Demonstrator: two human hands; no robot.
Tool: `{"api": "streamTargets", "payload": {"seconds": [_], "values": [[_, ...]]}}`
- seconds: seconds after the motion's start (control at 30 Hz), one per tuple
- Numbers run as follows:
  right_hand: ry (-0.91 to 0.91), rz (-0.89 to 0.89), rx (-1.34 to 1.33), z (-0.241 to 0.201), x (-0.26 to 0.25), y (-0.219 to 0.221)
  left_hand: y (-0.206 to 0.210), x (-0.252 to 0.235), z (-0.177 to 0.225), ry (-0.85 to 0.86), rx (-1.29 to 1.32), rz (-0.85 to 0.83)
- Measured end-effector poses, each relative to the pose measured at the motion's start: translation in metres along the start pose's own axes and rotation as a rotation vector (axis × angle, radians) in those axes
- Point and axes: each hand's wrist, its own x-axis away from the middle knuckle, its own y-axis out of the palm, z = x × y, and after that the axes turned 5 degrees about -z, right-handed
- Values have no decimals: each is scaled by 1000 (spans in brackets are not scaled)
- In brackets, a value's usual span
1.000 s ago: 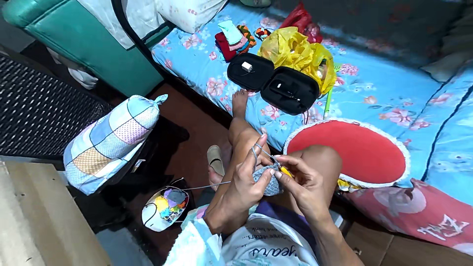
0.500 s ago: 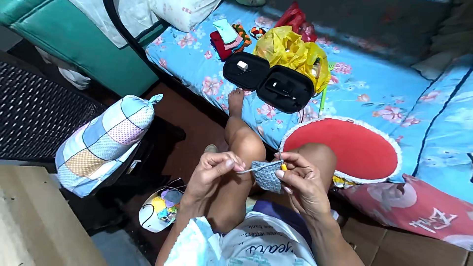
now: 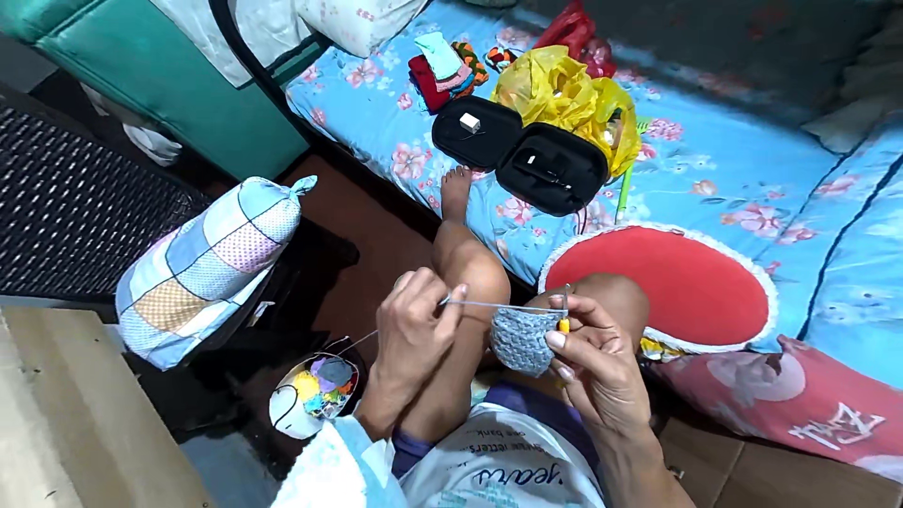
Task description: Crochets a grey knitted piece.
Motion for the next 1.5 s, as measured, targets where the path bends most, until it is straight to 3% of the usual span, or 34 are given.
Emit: {"api": "streamTargets", "payload": {"seconds": [0.13,0.2,0.43,0.57,0.63,0.87,1.1,1.2,1.3,1.4,1.5], "values": [[21,-25,-36,0,2,2,-28,0,-15,160,1090,-352],[33,-30,-56,2,2,5,-17,2,-2,154,1376,-373],[35,-28,-9,4,5,5,9,1,49,-301,1385,-248],[62,-122,137,0,4,-10,9,-2,48,-365,1335,-213],[46,-163,334,-4,3,-18,8,-2,47,-394,1336,-203],[-303,-363,1132,-23,-7,-40,11,-2,56,-378,1229,-126],[-473,-329,1542,-29,-3,-36,19,1,61,-320,1062,-51],[-542,-247,1709,-25,2,-28,28,7,61,-200,932,-2],[-555,-135,1773,-15,9,-19,39,12,60,-111,835,62],[-500,-50,1743,-2,14,-13,47,13,60,-135,855,79],[-341,-45,1447,7,11,-12,53,15,60,-160,906,91]]}}
